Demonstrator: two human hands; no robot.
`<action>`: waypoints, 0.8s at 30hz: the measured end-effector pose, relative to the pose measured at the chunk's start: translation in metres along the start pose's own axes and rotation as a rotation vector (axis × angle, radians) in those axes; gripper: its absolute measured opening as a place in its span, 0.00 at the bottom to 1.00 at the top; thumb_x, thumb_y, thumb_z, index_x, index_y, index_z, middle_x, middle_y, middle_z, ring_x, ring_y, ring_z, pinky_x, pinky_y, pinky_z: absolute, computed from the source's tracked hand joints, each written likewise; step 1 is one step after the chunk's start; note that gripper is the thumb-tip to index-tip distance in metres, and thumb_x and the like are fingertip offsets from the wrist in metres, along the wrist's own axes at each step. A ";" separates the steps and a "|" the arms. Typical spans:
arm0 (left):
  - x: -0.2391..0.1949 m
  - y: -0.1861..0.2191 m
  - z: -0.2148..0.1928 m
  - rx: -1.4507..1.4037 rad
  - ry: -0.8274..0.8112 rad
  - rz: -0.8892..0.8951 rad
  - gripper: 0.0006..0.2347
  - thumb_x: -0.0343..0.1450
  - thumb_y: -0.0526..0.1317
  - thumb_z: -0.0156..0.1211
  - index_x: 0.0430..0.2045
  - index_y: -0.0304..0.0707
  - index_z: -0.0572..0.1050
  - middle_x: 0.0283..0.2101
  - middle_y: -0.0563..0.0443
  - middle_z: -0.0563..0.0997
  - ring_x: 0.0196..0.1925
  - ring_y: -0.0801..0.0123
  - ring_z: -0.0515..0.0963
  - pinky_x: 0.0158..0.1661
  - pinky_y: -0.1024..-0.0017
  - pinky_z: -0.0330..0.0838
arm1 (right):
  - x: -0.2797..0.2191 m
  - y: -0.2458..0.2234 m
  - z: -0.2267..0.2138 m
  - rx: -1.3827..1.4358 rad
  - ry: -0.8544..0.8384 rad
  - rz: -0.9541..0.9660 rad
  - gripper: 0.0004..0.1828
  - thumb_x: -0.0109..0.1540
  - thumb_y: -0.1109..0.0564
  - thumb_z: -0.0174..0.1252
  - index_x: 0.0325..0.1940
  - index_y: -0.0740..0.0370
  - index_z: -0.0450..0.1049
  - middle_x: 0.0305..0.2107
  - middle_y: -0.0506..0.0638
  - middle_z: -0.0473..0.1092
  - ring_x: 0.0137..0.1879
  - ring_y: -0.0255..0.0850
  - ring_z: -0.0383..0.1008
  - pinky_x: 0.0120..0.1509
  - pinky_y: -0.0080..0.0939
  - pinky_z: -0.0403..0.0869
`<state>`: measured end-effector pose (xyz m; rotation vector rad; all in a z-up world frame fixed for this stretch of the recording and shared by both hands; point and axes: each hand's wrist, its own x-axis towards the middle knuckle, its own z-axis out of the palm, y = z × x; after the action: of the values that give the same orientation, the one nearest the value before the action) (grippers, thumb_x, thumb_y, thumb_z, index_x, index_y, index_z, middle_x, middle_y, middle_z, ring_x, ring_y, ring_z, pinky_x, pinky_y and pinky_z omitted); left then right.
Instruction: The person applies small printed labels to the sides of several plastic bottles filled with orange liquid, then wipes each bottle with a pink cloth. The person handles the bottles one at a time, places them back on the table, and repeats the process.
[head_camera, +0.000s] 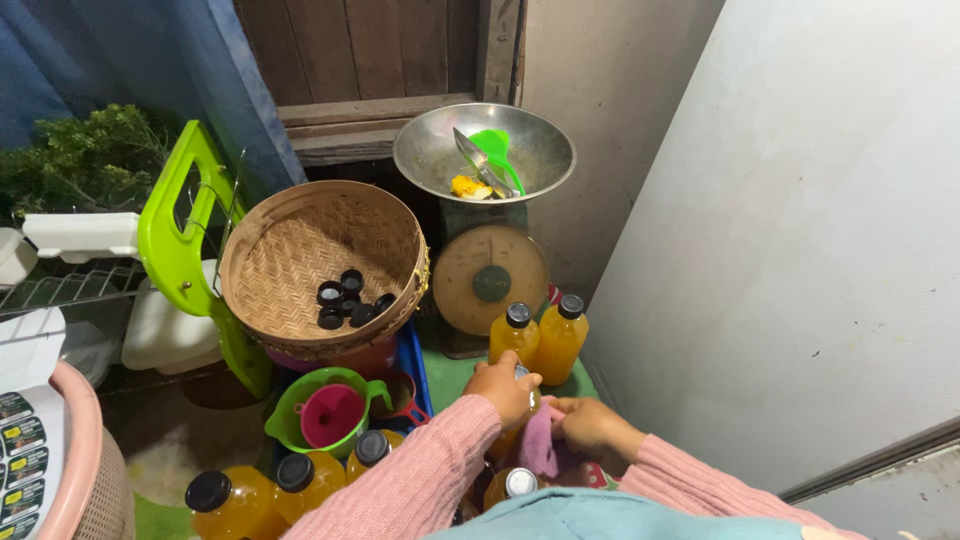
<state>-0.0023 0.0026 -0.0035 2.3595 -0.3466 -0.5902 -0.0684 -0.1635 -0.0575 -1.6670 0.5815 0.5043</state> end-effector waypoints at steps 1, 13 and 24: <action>0.002 -0.002 0.002 0.000 0.003 -0.001 0.23 0.71 0.54 0.58 0.59 0.47 0.67 0.59 0.28 0.68 0.59 0.39 0.75 0.59 0.55 0.70 | -0.003 -0.004 -0.004 -0.024 0.001 0.020 0.30 0.60 0.65 0.56 0.67 0.53 0.74 0.42 0.47 0.79 0.38 0.33 0.72 0.42 0.35 0.72; -0.005 0.003 -0.003 -0.053 -0.032 -0.050 0.24 0.72 0.55 0.55 0.60 0.46 0.66 0.61 0.29 0.67 0.58 0.39 0.77 0.55 0.55 0.76 | -0.021 -0.027 0.010 -0.134 0.227 -0.137 0.27 0.62 0.61 0.61 0.67 0.52 0.73 0.47 0.46 0.79 0.49 0.34 0.79 0.52 0.33 0.76; 0.008 -0.007 0.008 0.010 0.052 0.022 0.25 0.71 0.56 0.57 0.61 0.48 0.66 0.61 0.26 0.68 0.61 0.38 0.74 0.60 0.55 0.69 | -0.028 -0.036 -0.002 -0.060 0.108 -0.139 0.26 0.62 0.61 0.60 0.66 0.54 0.77 0.37 0.46 0.75 0.30 0.31 0.63 0.34 0.32 0.66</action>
<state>0.0010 0.0006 -0.0159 2.3729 -0.3515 -0.5166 -0.0678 -0.1578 -0.0118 -1.7859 0.5289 0.3358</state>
